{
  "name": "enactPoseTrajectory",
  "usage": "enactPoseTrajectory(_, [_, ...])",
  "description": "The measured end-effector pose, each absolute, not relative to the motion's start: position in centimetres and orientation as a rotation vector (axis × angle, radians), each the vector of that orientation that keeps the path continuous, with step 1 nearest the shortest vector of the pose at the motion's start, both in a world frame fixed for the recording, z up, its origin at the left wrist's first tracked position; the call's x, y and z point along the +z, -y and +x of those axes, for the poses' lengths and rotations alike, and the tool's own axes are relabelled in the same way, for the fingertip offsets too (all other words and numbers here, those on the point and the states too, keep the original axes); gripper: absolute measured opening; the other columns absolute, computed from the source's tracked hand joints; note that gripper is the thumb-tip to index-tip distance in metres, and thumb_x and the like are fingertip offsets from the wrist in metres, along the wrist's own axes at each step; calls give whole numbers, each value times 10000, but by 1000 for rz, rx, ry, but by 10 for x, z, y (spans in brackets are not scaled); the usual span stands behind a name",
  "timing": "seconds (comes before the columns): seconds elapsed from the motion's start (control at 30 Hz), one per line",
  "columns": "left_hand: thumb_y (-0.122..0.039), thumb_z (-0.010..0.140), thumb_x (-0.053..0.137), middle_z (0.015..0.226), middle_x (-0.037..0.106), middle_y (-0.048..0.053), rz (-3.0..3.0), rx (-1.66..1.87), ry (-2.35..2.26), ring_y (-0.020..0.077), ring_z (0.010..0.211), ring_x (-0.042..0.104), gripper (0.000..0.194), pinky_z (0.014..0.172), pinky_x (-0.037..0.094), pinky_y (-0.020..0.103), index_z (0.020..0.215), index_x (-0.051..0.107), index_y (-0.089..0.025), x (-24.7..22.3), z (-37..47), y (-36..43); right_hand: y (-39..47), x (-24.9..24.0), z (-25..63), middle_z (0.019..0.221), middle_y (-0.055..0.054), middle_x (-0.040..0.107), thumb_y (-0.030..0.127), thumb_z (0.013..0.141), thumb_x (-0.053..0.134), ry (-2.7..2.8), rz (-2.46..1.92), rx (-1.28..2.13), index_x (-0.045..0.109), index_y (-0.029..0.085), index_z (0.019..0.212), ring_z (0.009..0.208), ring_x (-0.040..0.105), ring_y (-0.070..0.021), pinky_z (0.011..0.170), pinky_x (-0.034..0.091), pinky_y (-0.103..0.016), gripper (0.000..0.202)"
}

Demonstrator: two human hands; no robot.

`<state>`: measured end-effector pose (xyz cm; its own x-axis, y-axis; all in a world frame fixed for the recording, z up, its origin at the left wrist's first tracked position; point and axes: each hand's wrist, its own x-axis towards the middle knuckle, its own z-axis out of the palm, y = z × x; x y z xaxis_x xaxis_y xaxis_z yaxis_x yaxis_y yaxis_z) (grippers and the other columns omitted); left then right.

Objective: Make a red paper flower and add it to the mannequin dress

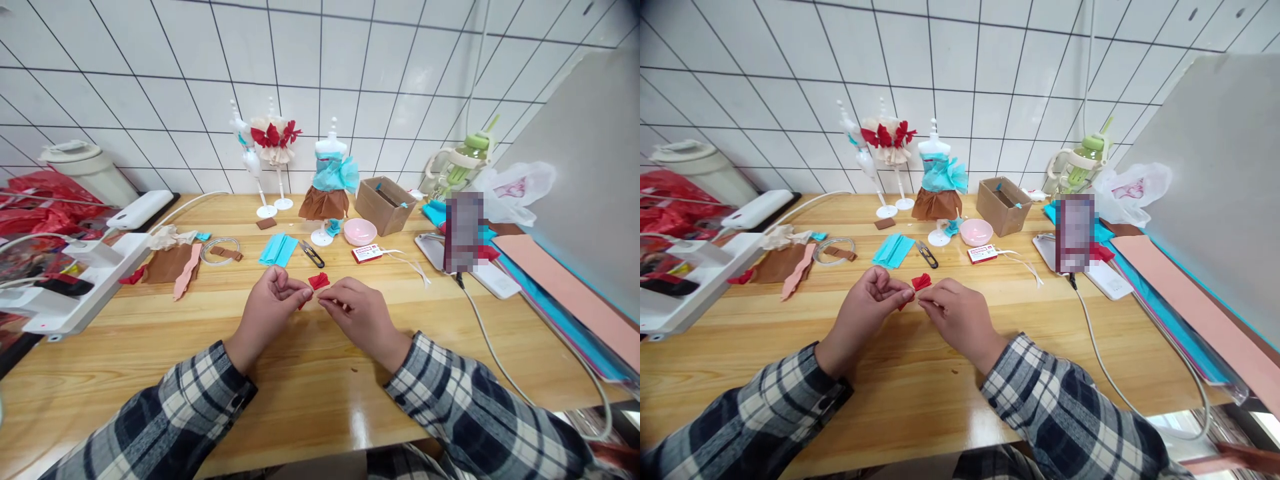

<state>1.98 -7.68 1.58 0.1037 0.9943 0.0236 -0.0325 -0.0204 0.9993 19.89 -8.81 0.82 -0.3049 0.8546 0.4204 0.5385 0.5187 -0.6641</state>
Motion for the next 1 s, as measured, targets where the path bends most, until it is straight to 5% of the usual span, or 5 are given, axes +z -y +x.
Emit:
enactPoseTrajectory(0.2, [-152,739,682,751,692,-31,1344,1136,-907,109,689,632,399,649,461,237,747,289,-223,17,15,86,70,1,202,675,-3,615,374,751,637,1519,-1078,1635,661,143,818,565,556,-104,460,418,-197,241])
enactPoseTrajectory(0.33, [-210,782,641,789,704,9,1646,827,-885,146,751,641,339,708,467,287,723,307,-223,21,11,92,62,-4,212,649,25,602,280,744,609,1723,-982,1889,658,132,812,496,479,-66,467,388,-186,170])
enactPoseTrajectory(0.57, [-247,800,574,771,645,-20,2102,346,-982,127,659,546,149,615,381,244,728,450,-207,27,9,90,62,-1,217,781,-2,650,131,775,618,2423,-869,1176,715,163,841,743,571,-110,702,430,-216,122])
enactPoseTrajectory(1.0, [-234,800,532,639,501,-54,2263,330,-1151,118,540,415,127,526,267,238,746,418,-219,21,15,89,76,21,214,841,-24,610,150,870,527,2809,-949,383,686,196,864,760,547,-122,639,378,-236,165])
